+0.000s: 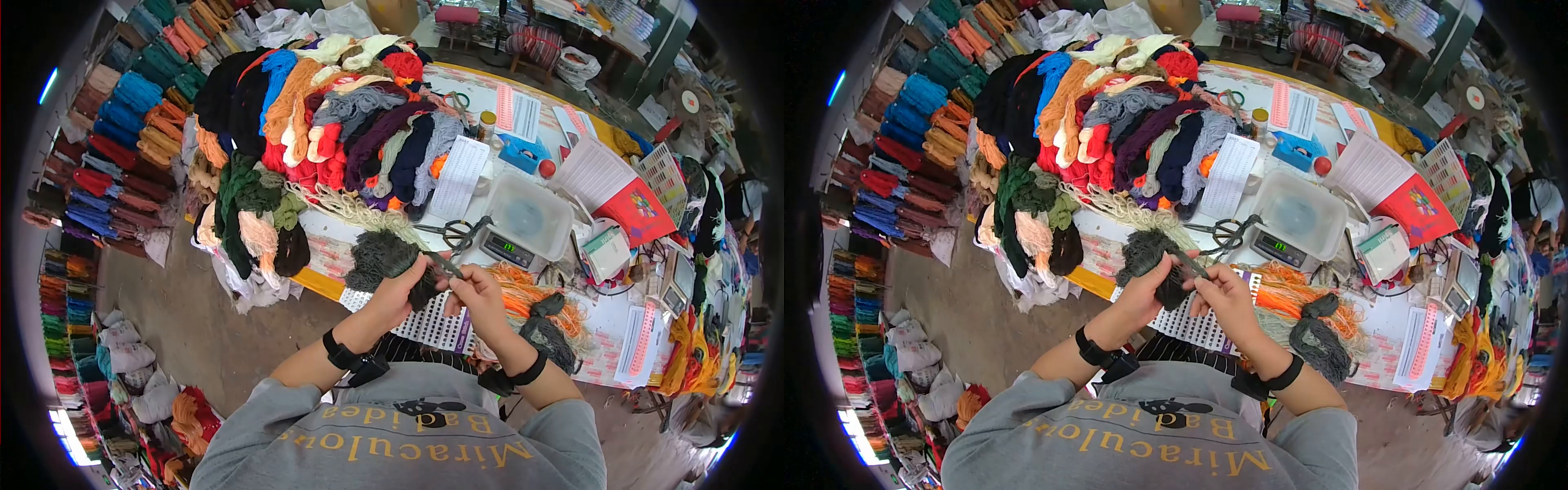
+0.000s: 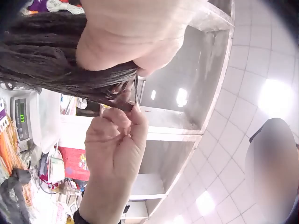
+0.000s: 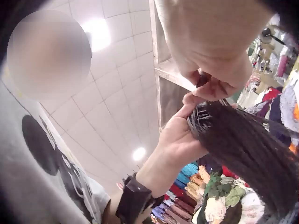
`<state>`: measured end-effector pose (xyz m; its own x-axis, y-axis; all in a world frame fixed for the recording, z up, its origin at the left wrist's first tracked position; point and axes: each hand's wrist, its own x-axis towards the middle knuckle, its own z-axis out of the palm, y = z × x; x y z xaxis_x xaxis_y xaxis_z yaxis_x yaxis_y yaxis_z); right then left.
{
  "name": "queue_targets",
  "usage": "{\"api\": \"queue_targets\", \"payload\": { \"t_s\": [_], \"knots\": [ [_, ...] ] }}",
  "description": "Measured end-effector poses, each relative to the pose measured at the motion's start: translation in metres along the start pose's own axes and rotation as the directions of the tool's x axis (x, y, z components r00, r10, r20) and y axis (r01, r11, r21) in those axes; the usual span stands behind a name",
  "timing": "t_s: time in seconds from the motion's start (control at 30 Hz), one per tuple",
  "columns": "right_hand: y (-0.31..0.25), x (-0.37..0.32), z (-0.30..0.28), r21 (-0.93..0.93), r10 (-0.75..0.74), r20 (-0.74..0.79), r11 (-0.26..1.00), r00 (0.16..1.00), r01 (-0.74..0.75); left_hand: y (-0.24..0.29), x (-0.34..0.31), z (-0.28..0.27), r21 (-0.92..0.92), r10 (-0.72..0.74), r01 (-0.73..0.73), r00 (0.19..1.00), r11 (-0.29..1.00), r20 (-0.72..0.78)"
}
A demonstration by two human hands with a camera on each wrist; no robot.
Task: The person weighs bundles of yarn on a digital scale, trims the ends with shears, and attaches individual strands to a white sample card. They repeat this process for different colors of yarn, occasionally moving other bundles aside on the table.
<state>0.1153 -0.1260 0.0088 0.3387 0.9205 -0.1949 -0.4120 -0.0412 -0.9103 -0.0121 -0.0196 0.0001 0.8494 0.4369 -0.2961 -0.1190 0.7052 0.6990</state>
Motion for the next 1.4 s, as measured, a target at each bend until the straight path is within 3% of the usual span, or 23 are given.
{"api": "queue_targets", "payload": {
  "t_s": [0.1,0.17,0.23,0.27,0.33,0.37,0.43,0.5,0.57,0.63,0.7,0.73,0.8,0.87,0.9,0.93,0.97,1.03,1.1,1.17,1.23,1.37,1.4],
  "knots": [
    [-0.002,-0.003,-0.006,0.11,0.146,0.026,0.983,0.989,-0.148,0.001,0.002,-0.003,-0.004,0.056,-0.056,0.996,0.998,-0.073],
    [-0.001,-0.004,-0.012,-0.224,0.242,0.191,0.954,0.951,-0.198,0.008,0.001,-0.004,0.005,0.053,-0.052,0.997,0.999,-0.053],
    [0.002,-0.007,-0.029,-0.346,0.248,0.211,0.924,0.945,-0.166,0.02,-0.006,-0.016,0.18,-0.213,0.196,0.974,0.964,0.078],
    [0.001,-0.01,-0.04,-0.195,0.162,0.112,0.971,0.98,-0.138,0.027,-0.009,-0.02,0.242,-0.334,0.29,0.928,0.926,0.167],
    [0.001,-0.015,-0.072,0.089,0.07,-0.14,0.994,0.988,-0.057,0.039,-0.014,-0.058,0.26,-0.377,0.348,0.924,0.901,0.07],
    [0.002,-0.018,-0.098,0.215,0.067,-0.282,0.977,0.957,-0.005,0.052,-0.019,-0.069,0.117,-0.361,0.368,0.929,0.922,-0.08],
    [0.015,-0.031,-0.171,0.404,-0.068,-0.34,0.89,0.938,0.211,0.069,-0.023,-0.121,-0.149,-0.169,0.147,0.976,0.978,-0.14],
    [0.053,-0.054,-0.271,0.535,0.072,-0.574,0.787,0.815,0.307,0.092,-0.03,-0.174,-0.257,-0.089,0.005,0.943,0.967,-0.32],
    [0.085,-0.086,-0.353,0.452,0.059,-0.758,0.765,0.65,0.458,0.11,-0.04,-0.228,-0.361,0.011,-0.144,0.938,0.922,-0.347],
    [0.104,-0.125,-0.418,0.314,0.018,-0.839,0.833,0.544,0.456,0.131,-0.05,-0.258,-0.268,0.099,-0.266,0.856,0.926,-0.507],
    [0.107,-0.166,-0.456,0.143,-0.065,-0.897,0.893,0.437,0.427,0.15,-0.059,-0.295,-0.207,0.176,-0.352,0.797,0.913,-0.578],
    [0.106,-0.185,-0.473,0.142,-0.065,-0.899,0.892,0.434,0.428,0.159,-0.063,-0.296,-0.212,0.219,-0.414,0.773,0.885,-0.595],
    [0.101,-0.218,-0.499,-0.025,-0.075,-0.976,0.97,0.203,0.24,0.174,-0.067,-0.299,-0.218,0.259,-0.472,0.749,0.854,-0.609],
    [0.104,-0.232,-0.507,-0.089,-0.132,-0.981,0.958,0.145,0.273,0.184,-0.067,-0.297,-0.193,0.318,-0.603,0.634,0.774,-0.705],
    [0.106,-0.236,-0.512,-0.153,-0.187,-0.978,0.941,0.088,0.301,0.182,-0.066,-0.295,-0.194,0.317,-0.601,0.636,0.775,-0.703],
    [0.085,-0.233,-0.49,-0.025,-0.109,-0.952,0.959,0.286,0.284,0.18,-0.064,-0.279,-0.206,0.328,-0.581,0.677,0.787,-0.659],
    [0.072,-0.239,-0.458,-0.026,-0.11,-0.953,0.958,0.283,0.285,0.175,-0.06,-0.264,-0.215,0.336,-0.56,0.715,0.8,-0.613],
    [0.008,-0.171,-0.355,0.076,-0.038,-0.832,0.98,0.554,0.182,0.158,-0.053,-0.237,-0.322,0.314,-0.45,0.864,0.833,-0.394],
    [-0.029,-0.138,-0.307,0.02,-0.129,-0.702,0.979,0.701,0.201,0.141,-0.043,-0.185,-0.323,0.25,-0.373,0.898,0.87,-0.362],
    [-0.08,-0.11,-0.255,-0.072,-0.269,-0.595,0.957,0.758,0.283,0.123,-0.037,-0.151,-0.331,0.199,-0.305,0.927,0.893,-0.316],
    [-0.116,-0.096,-0.25,-0.123,-0.404,-0.493,0.909,0.771,0.397,0.106,-0.031,-0.122,-0.362,0.156,-0.227,0.964,0.904,-0.215],
    [-0.185,-0.073,-0.237,-0.166,-0.658,-0.269,0.751,0.703,0.639,0.075,-0.023,-0.106,-0.373,0.13,-0.134,0.991,0.918,-0.038],
    [-0.196,-0.068,-0.233,-0.191,-0.702,-0.236,0.711,0.672,0.677,0.069,-0.024,-0.1,-0.356,0.11,-0.139,0.989,0.924,-0.1]
  ]
}}
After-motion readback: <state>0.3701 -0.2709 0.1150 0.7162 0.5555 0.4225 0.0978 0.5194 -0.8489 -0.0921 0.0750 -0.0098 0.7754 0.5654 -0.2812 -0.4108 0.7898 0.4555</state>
